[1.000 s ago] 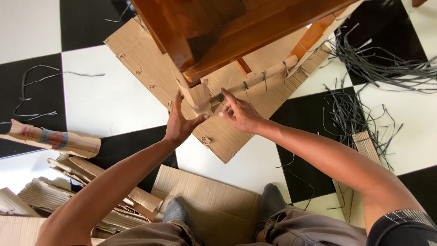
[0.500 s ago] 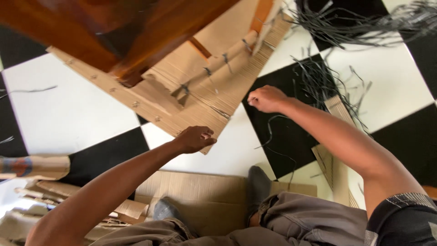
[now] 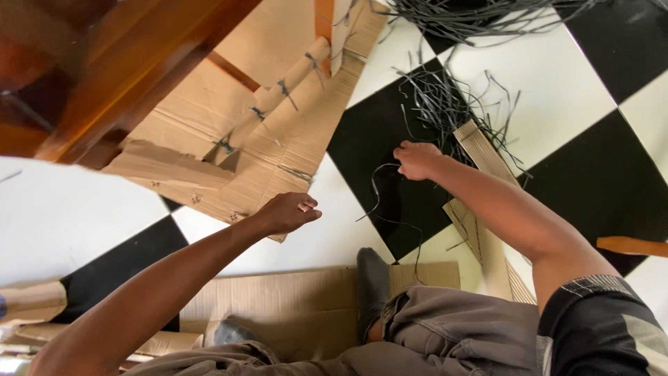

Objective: Wrapping furniture legs with protective cardboard and securing them with plastic ties

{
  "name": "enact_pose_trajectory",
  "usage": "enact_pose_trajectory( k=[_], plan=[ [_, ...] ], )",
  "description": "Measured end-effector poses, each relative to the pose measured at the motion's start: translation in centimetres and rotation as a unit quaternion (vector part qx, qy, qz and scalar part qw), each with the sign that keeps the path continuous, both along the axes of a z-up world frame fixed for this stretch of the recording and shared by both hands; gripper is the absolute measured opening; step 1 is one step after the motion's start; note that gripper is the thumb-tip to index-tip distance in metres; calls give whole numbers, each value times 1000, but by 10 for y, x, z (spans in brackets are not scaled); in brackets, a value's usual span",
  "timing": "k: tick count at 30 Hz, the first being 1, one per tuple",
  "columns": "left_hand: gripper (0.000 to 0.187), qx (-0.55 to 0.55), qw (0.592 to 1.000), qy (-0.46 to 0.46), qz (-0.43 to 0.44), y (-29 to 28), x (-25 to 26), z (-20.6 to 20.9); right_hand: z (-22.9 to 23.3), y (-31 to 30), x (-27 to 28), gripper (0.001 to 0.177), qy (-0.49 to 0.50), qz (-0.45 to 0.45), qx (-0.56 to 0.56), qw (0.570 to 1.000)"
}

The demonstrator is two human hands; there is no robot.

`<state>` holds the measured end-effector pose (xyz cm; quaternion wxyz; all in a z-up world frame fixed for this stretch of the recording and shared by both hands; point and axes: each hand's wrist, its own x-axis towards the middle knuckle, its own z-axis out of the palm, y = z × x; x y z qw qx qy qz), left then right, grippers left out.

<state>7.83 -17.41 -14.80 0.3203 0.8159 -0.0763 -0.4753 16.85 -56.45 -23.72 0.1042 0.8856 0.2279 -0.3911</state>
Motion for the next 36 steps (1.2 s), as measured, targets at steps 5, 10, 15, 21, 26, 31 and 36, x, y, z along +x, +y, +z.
enact_pose_trajectory(
  k=[5,10,15,21,26,31,36],
  plan=[
    [57,-4,1000,1,4,-11,6,-5,-24,-4,-9,25,-4,-80,207,975],
    [52,-23,998,-26,46,-13,10,-1,10,41,13,22,105,-212,261,936],
    [49,-26,996,-42,73,-3,8,0,11,65,28,28,3,33,140,990],
    [50,-33,994,-39,98,19,-4,-6,-36,47,13,26,32,69,115,990],
    [52,-32,990,-63,122,35,-10,-10,35,94,14,32,124,-43,266,955],
    [69,-46,978,-100,177,43,-12,31,104,179,4,24,116,-29,302,946],
    [33,-93,931,-71,345,72,-18,13,121,245,-8,23,69,72,396,913]
  ],
)
